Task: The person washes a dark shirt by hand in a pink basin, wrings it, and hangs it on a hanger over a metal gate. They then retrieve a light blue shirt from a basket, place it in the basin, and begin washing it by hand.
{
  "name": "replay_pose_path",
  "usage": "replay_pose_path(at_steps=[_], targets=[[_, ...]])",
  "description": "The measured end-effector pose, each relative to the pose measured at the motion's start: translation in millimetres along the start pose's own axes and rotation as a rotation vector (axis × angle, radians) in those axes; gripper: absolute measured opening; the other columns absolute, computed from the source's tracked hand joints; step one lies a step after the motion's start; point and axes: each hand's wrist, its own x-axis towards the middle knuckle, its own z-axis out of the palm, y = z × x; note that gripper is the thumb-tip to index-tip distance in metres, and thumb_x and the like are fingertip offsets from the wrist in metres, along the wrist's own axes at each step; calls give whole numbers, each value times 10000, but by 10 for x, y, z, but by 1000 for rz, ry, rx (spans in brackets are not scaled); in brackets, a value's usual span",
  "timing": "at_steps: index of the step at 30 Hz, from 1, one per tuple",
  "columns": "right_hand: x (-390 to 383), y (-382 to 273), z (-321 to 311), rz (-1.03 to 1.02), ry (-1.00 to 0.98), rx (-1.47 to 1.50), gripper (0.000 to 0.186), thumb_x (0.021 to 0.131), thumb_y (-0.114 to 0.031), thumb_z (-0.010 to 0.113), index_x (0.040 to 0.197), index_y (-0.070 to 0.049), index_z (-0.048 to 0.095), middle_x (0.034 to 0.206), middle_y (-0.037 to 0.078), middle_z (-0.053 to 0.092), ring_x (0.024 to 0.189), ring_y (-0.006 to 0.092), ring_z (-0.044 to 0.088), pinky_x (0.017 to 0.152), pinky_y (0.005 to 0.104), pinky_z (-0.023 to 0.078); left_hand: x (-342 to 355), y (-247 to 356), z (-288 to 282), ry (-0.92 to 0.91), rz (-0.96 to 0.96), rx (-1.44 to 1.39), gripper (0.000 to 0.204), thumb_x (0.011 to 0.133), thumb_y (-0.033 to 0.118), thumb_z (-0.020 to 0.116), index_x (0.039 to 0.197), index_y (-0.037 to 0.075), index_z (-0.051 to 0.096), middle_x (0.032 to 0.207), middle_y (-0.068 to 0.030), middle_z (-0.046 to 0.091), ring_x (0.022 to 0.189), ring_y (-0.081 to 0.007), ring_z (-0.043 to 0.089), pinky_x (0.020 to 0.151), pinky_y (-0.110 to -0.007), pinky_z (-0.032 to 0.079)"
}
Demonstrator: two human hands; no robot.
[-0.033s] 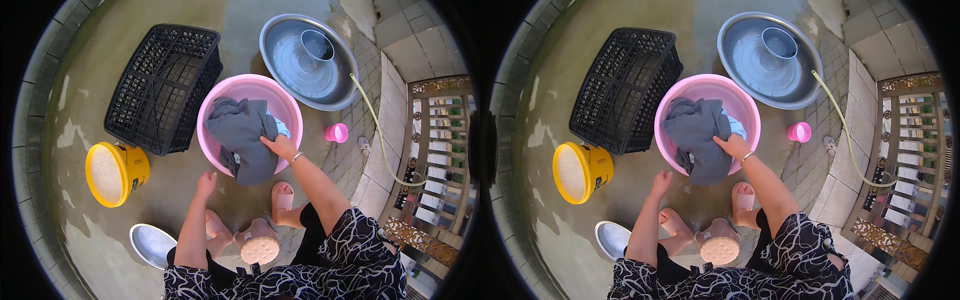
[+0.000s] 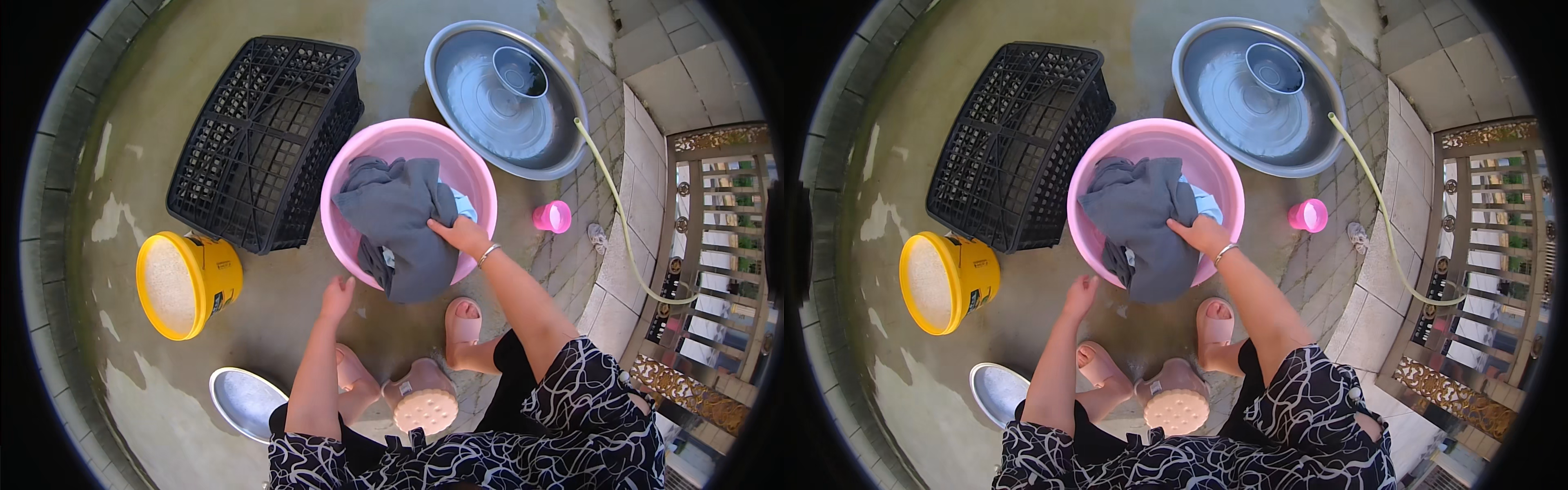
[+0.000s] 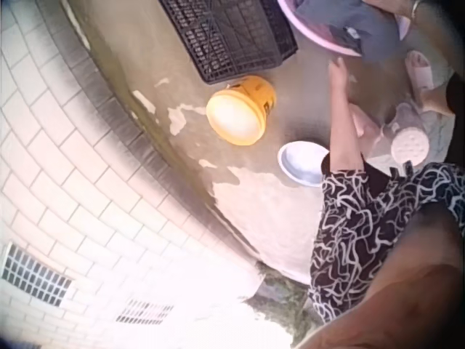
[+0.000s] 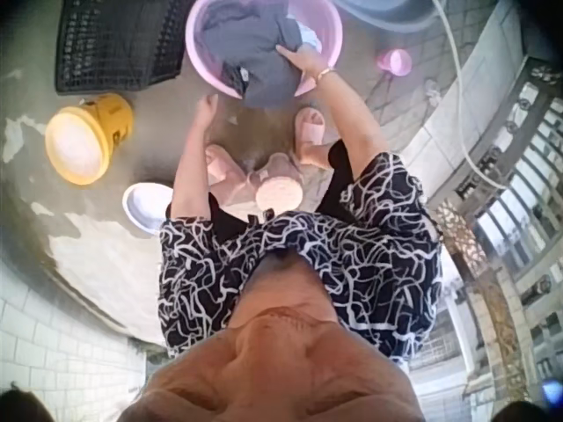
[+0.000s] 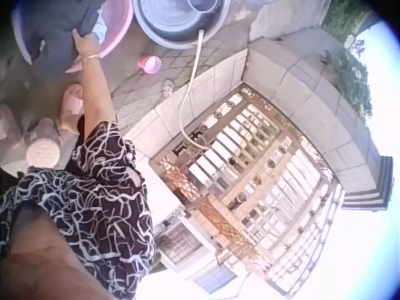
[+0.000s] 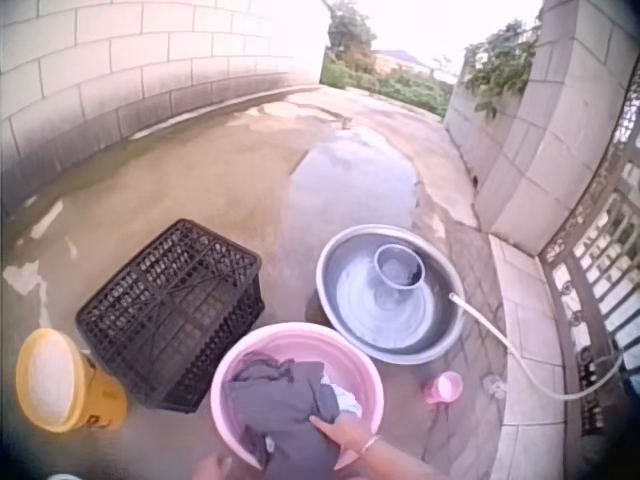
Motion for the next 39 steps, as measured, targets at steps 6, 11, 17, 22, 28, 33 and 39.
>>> replay_pose_path(at_steps=[6, 11, 17, 22, 28, 33, 39], targets=[[395, 272, -312, -101, -155, 229, 841, 623, -686, 559, 938, 93, 589, 865, 157, 613, 805, 244, 588, 695, 306, 454, 247, 304, 200, -88, -291, -995, 375, 892, 374, 418, 1004, 17, 451, 840, -67, 573, 722, -187, 588, 602, -349, 511], [811, 610, -259, -87, 217, 241, 787, 655, -671, 532, 1010, 29, 586, 911, 143, 620, 842, 242, 591, 722, 311, 443, 208, 347, 260, -54, -239, -1057, 387, 890, 389, 414, 1034, 30, 440, 913, -98, 582, 752, -202, 596, 618, -380, 513], [800, 725, -22, 23, 589, 163, 714, 697, -649, 489, 1026, -23, 585, 1002, 167, 602, 946, 307, 570, 795, 356, 433, 100, 458, 255, -15, -247, -1085, 360, 902, 363, 399, 1030, 30, 438, 921, -103, 574, 769, -202, 591, 639, -396, 513], [876, 858, 56, -176, 663, 346, 606, 744, -533, 552, 1002, 16, 556, 903, 186, 612, 872, 285, 590, 771, 337, 445, 187, 301, 223, 32, -267, -1005, 486, 863, 456, 431, 1066, 15, 411, 902, -101, 551, 764, -204, 570, 624, -346, 497], [917, 1019, 146, -132, 644, 173, 577, 801, -543, 448, 963, -3, 567, 892, 188, 609, 863, 320, 582, 744, 377, 444, 395, 346, -638, 418, -131, -1020, 863, 699, 731, 415, 1196, 29, 337, 1170, -132, 432, 1086, -295, 418, 888, -475, 310], [841, 892, 156, -89, 602, 87, 575, 812, -560, 395, 954, -32, 575, 883, 179, 610, 852, 336, 577, 736, 392, 439, 654, 328, -1044, 546, -242, -1135, 896, 664, 723, 486, 1055, -81, 429, 1047, -209, 468, 1042, -352, 442, 894, -490, 325], [801, 876, 94, -97, 601, 117, 558, 817, -552, 392, 869, -34, 593, 855, 163, 617, 819, 317, 586, 704, 383, 442, 1125, 52, -1544, 492, -145, -1275, 916, 677, 698, 497, 1135, -83, 358, 1207, -267, 337, 1186, -373, 293, 972, -512, 244]])
